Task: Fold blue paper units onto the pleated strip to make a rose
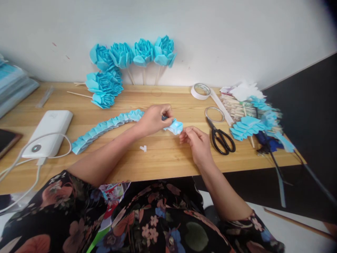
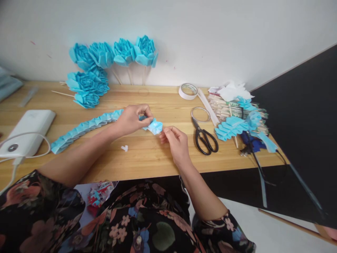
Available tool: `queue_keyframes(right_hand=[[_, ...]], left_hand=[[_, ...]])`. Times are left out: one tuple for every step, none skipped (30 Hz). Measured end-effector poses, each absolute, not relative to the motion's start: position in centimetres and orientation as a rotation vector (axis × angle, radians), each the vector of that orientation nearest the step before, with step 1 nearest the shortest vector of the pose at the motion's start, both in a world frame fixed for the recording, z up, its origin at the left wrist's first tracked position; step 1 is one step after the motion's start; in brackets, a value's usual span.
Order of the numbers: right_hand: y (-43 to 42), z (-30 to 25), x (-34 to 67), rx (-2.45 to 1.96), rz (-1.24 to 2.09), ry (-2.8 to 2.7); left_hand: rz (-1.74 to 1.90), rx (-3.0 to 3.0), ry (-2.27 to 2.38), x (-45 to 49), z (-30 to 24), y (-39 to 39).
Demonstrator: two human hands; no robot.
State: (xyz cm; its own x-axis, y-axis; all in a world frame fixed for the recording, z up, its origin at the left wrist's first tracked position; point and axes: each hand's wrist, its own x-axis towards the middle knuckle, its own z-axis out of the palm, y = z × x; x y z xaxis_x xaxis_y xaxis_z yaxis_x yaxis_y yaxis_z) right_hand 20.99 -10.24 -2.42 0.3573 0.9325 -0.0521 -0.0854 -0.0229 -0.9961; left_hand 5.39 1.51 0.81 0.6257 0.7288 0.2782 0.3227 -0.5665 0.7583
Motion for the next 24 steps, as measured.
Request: queue_keyframes(right_hand=[[-10.3,-2.5,21.0,-1.326,1.0,-0.862],[-10.3,-2.5,21.0,-1.322,1.002,-0.866],[-10.3,-2.6,21.1,-1.316,1.0,-0.871],[-10.2,-2.6,21.1,-1.313,0.999,-0.875],[-10.2,-2.7,21.1,-1.31,0.998,-0.875],[-10.1,-2.8,21.1,-1.308,1.001,-0.872],[-10.1,-2.8,21.2,-1.307,1.007,-0.871],[-10.0,-2.8,21.2,-1.309,1.015,-0.876],[-10.0,-2.8,21.2,-1.314,1.026,-0.889],[-9.9,-2.7,21.2,-1.32,1.04,-0.909],[-9.9,-2.7,21.2,-1.327,1.054,-0.93],[-10.0,-2.7,21.2,-1.334,1.066,-0.949],[-10.0,-2.6,21.2,-1.339,1.076,-0.959],[-10.0,-2.6,21.2,-1.341,1.083,-0.961],[-10.0,-2.6,21.3,-1.34,1.086,-0.955],[-10.0,-2.5,21.4,-1.338,1.081,-0.944],[-9.9,-2.5,21.5,-1.338,1.074,-0.931],[-9.7,-2.4,21.7,-1.341,1.066,-0.919],[-9.6,-2.4,22.0,-1.345,1.061,-0.909],[-9.3,-2.2,22.2,-1.35,1.062,-0.904],[-9.1,-2.1,22.5,-1.356,1.072,-0.905],[-8.8,-2.0,22.7,-1.361,1.086,-0.91],[-8.5,-1.8,22.9,-1.366,1.101,-0.919],[-8.3,-1.6,23.1,-1.372,1.111,-0.929]], left_hand=[[0.773,2.166,0.823,5.4,0.8,1.5],[0.774,2.167,0.824,5.4,0.8,1.5],[0.773,2.17,0.823,5.4,0.8,1.5],[0.773,2.175,0.822,5.4,0.8,1.5],[0.773,2.179,0.821,5.4,0.8,1.5],[0.771,2.182,0.819,5.4,0.8,1.5],[0.769,2.185,0.819,5.4,0.8,1.5],[0.767,2.187,0.819,5.4,0.8,1.5],[0.766,2.188,0.819,5.4,0.8,1.5],[0.763,2.189,0.817,5.4,0.8,1.5],[0.76,2.19,0.814,5.4,0.9,1.5],[0.761,2.192,0.813,5.4,0.9,1.5],[0.761,2.193,0.812,5.4,0.9,1.5],[0.764,2.194,0.812,5.4,0.9,1.5],[0.765,2.197,0.812,5.4,0.9,1.5],[0.767,2.199,0.812,5.4,0.9,1.5],[0.769,2.199,0.811,5.4,0.9,1.5],[0.769,2.2,0.811,5.4,0.8,1.5],[0.768,2.2,0.813,5.4,0.8,1.5],[0.77,2.2,0.815,5.4,0.8,1.5],[0.772,2.199,0.813,5.4,0.7,1.5],[0.775,2.198,0.809,5.4,0.7,1.6],[0.777,2.198,0.801,5.4,0.7,1.5],[0.778,2.199,0.795,5.4,0.7,1.5]])
